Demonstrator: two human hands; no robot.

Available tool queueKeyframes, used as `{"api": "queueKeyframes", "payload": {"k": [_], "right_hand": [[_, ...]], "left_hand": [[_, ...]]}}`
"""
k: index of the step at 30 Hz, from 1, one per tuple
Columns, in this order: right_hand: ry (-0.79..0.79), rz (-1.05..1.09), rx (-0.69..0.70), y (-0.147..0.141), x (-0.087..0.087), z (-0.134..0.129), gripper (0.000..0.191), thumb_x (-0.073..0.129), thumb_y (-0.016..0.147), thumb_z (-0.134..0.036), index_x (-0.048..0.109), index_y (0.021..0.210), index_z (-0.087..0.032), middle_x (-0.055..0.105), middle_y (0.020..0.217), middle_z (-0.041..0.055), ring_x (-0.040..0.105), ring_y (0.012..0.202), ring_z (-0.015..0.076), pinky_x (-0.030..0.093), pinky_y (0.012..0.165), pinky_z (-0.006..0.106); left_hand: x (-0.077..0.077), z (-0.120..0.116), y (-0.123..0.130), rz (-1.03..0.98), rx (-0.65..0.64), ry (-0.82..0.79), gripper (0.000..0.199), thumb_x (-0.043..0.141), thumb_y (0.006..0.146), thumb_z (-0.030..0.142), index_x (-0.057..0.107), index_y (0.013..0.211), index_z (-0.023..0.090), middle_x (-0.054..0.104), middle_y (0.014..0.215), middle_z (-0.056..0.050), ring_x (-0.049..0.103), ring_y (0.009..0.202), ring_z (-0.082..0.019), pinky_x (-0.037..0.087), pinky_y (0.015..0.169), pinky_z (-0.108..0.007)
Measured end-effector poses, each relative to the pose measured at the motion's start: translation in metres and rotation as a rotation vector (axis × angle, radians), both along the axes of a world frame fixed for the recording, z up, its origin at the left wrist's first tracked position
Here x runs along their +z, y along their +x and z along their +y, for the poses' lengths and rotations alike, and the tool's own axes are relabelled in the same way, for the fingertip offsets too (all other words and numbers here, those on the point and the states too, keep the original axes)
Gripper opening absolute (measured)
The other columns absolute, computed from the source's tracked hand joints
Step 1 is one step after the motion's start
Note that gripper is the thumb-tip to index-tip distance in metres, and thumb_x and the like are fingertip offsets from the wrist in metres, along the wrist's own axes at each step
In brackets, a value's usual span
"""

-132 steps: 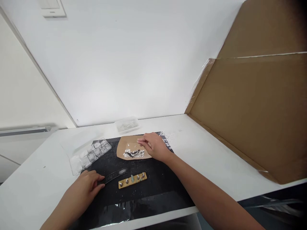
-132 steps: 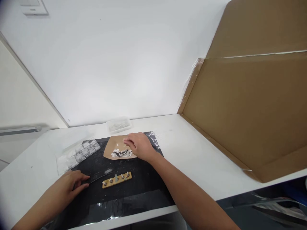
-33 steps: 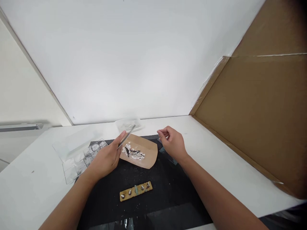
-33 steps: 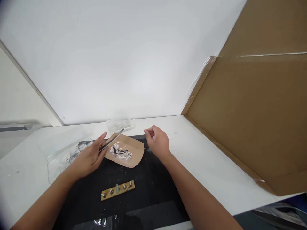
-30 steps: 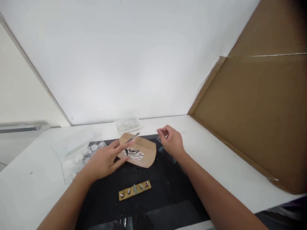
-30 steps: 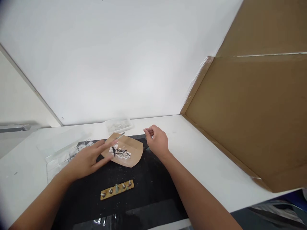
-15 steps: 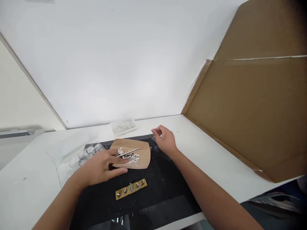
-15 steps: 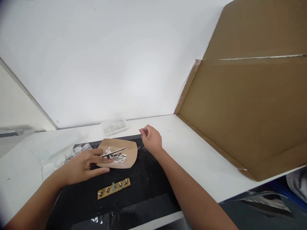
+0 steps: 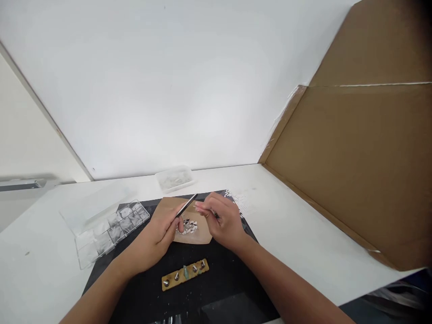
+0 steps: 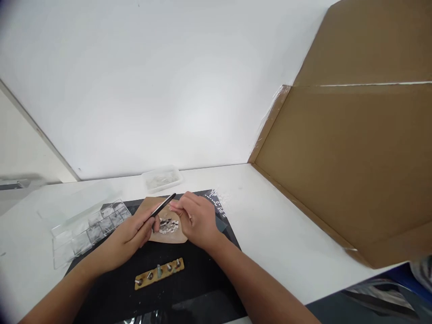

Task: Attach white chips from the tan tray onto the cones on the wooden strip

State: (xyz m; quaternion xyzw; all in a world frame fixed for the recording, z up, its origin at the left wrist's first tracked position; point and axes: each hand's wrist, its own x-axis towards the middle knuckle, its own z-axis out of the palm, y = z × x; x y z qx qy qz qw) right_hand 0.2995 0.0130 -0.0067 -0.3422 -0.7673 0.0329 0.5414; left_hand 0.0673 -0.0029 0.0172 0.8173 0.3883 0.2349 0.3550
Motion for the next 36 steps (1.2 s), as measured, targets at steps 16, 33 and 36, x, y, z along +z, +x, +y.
{"api": "queueKeyframes", "payload": {"k": [16, 33, 36], "right_hand": [[0.105, -0.144, -0.241, -0.008, -0.008, 0.005, 0.023, 0.061, 0.102, -0.020, 0.054, 0.081, -0.021, 0.061, 0.069, -0.0025, 0.056, 0.062, 0.0133, 0.031, 0.068, 0.035], [0.051, -0.198, -0.227, -0.023, -0.006, 0.006, 0.024, 0.055, 0.104, -0.022, 0.049, 0.081, -0.022, 0.060, 0.071, -0.0026, 0.053, 0.063, 0.0140, 0.029, 0.072, 0.036], [0.029, -0.177, -0.202, -0.024, -0.005, 0.006, 0.024, 0.055, 0.104, -0.022, 0.048, 0.082, -0.022, 0.060, 0.072, -0.0027, 0.054, 0.063, 0.0138, 0.029, 0.072, 0.036]], "left_hand": [[-0.007, -0.007, 0.016, -0.101, 0.205, -0.003, 0.041, 0.044, 0.108, 0.048, 0.076, 0.114, 0.023, 0.068, 0.052, 0.006, 0.065, 0.060, -0.013, 0.050, 0.085, -0.027], [-0.004, -0.004, 0.015, -0.112, 0.303, -0.015, 0.038, 0.054, 0.104, 0.047, 0.083, 0.105, 0.023, 0.069, 0.050, 0.005, 0.065, 0.051, -0.011, 0.050, 0.066, -0.022], [-0.004, -0.004, 0.014, -0.126, 0.283, 0.074, 0.037, 0.053, 0.105, 0.043, 0.083, 0.103, 0.022, 0.067, 0.049, 0.005, 0.064, 0.051, -0.011, 0.050, 0.067, -0.022]]}}
